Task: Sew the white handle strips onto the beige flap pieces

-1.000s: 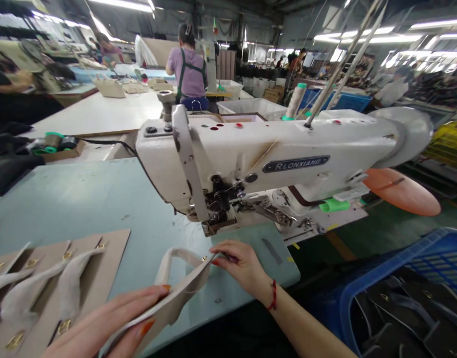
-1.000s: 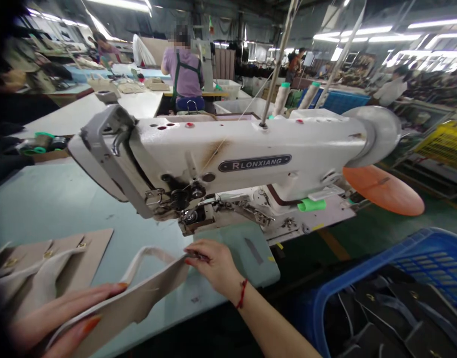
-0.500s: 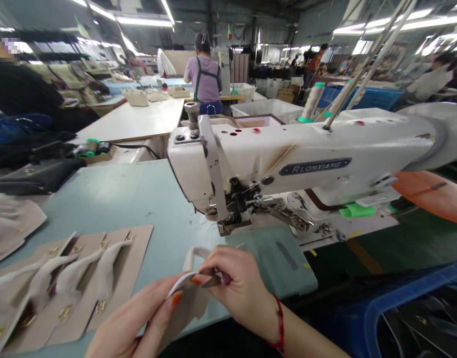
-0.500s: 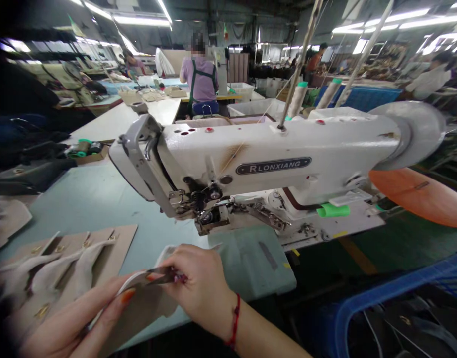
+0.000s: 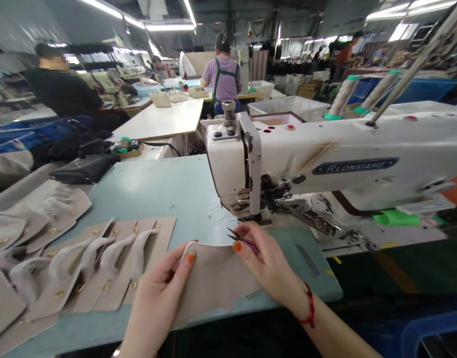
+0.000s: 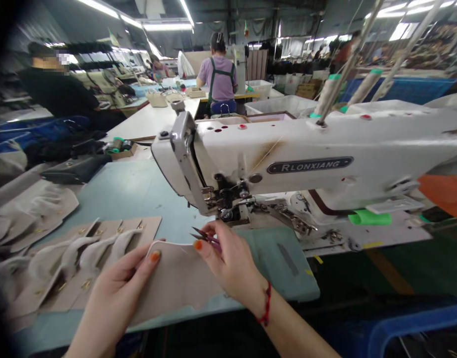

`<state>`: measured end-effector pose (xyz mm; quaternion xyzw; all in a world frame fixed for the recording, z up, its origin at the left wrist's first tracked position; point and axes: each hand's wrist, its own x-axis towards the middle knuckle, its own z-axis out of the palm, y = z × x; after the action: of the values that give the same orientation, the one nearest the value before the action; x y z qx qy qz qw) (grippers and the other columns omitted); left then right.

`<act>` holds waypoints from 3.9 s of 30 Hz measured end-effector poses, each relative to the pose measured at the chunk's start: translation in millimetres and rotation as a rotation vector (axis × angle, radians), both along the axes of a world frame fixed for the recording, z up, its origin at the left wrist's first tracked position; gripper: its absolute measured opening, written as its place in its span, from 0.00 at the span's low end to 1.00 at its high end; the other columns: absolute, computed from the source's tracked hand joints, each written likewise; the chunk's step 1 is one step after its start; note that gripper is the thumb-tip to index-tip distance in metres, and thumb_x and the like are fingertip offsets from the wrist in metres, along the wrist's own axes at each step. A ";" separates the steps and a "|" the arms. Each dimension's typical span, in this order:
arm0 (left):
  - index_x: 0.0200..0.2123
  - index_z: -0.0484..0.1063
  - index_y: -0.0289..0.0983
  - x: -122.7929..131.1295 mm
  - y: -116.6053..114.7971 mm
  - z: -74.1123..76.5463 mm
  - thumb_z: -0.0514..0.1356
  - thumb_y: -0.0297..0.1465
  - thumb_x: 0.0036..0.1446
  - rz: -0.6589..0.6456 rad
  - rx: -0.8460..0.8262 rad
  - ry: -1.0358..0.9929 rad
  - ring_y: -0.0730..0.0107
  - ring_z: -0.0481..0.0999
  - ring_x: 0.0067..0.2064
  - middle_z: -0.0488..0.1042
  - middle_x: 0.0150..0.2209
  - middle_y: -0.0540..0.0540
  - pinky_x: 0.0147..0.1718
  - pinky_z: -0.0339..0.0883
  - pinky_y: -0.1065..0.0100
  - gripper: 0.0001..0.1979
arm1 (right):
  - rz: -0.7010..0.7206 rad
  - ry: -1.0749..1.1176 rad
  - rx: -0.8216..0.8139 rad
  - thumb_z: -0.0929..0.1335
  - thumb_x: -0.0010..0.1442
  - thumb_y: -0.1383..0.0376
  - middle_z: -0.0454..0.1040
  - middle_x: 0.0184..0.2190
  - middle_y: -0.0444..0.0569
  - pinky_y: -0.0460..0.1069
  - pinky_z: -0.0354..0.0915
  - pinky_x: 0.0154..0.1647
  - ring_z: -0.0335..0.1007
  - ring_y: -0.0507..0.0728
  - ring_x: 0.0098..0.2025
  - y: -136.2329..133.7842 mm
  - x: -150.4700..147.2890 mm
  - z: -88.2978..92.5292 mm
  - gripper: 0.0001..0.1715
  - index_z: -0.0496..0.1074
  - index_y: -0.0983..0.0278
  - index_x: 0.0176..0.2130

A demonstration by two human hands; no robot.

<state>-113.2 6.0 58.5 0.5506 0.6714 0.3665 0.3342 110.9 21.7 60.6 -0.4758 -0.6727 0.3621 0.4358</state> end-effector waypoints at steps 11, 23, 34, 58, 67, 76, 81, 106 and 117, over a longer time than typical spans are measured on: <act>0.50 0.76 0.38 -12.3 9.9 -19.3 0.65 0.49 0.50 0.065 -0.121 -0.354 0.63 0.76 0.39 0.81 0.37 0.46 0.34 0.70 0.72 0.28 | -0.030 0.011 -0.067 0.62 0.69 0.56 0.75 0.38 0.47 0.45 0.64 0.38 0.72 0.53 0.39 3.5 -0.4 -29.9 0.14 0.69 0.63 0.45; 0.47 0.79 0.39 -11.0 3.8 -9.8 0.61 0.47 0.56 -0.052 -0.017 -0.191 0.65 0.78 0.38 0.82 0.39 0.47 0.35 0.71 0.74 0.22 | 0.057 -0.031 -0.062 0.62 0.69 0.57 0.74 0.41 0.48 0.45 0.64 0.42 0.71 0.54 0.42 4.1 0.3 -21.1 0.14 0.68 0.63 0.47; 0.45 0.78 0.47 2.5 -13.9 17.5 0.59 0.31 0.61 -0.413 0.384 0.180 0.70 0.83 0.40 0.83 0.42 0.53 0.39 0.74 0.79 0.12 | 0.317 -0.107 0.188 0.64 0.68 0.54 0.72 0.39 0.49 0.45 0.61 0.36 0.67 0.54 0.41 1.0 -6.5 30.9 0.16 0.70 0.64 0.44; 0.49 0.72 0.49 8.9 -11.4 21.0 0.58 0.26 0.61 -0.552 0.552 0.135 0.76 0.82 0.37 0.82 0.40 0.55 0.38 0.71 0.84 0.15 | 0.390 -0.075 0.315 0.64 0.68 0.54 0.72 0.37 0.49 0.45 0.62 0.35 0.68 0.52 0.37 -1.2 -4.8 34.4 0.16 0.71 0.64 0.45; 0.47 0.71 0.48 9.2 -13.7 21.7 0.57 0.28 0.62 -0.544 0.530 0.169 0.78 0.82 0.35 0.82 0.37 0.57 0.36 0.70 0.85 0.12 | 0.401 -0.051 0.292 0.67 0.67 0.57 0.71 0.37 0.49 0.44 0.62 0.32 0.68 0.52 0.36 -2.8 -3.6 29.9 0.13 0.71 0.63 0.46; 0.47 0.72 0.47 9.3 -12.1 20.4 0.58 0.27 0.62 -0.560 0.530 0.152 0.77 0.82 0.34 0.82 0.37 0.55 0.35 0.71 0.83 0.12 | 0.381 -0.076 0.275 0.65 0.67 0.54 0.72 0.35 0.48 0.44 0.61 0.31 0.67 0.52 0.36 -3.4 -3.6 30.6 0.15 0.72 0.62 0.44; 0.49 0.71 0.48 8.5 -11.6 19.9 0.58 0.27 0.62 -0.560 0.532 0.137 0.78 0.82 0.36 0.82 0.38 0.56 0.37 0.71 0.85 0.14 | 0.381 -0.078 0.269 0.65 0.67 0.53 0.71 0.36 0.49 0.44 0.62 0.31 0.67 0.53 0.37 -3.9 -2.7 29.8 0.17 0.72 0.63 0.45; 0.50 0.70 0.48 9.9 -14.2 19.0 0.55 0.28 0.65 -0.573 0.502 0.099 0.80 0.81 0.38 0.82 0.39 0.57 0.39 0.69 0.85 0.13 | 0.374 -0.084 0.366 0.67 0.66 0.58 0.71 0.34 0.47 0.44 0.61 0.32 0.68 0.51 0.35 -3.6 -3.6 28.9 0.12 0.72 0.64 0.44; 0.51 0.70 0.51 10.0 -13.1 20.5 0.55 0.28 0.65 -0.579 0.500 0.068 0.82 0.81 0.40 0.81 0.42 0.58 0.41 0.68 0.86 0.14 | 0.352 -0.210 0.256 0.66 0.67 0.57 0.71 0.37 0.48 0.44 0.59 0.33 0.67 0.52 0.38 -0.1 13.1 39.8 0.14 0.72 0.64 0.43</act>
<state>-103.2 -7.1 79.1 0.7937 0.3888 0.3910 0.2569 124.0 21.6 100.4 -0.3271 -0.8273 0.2926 0.3506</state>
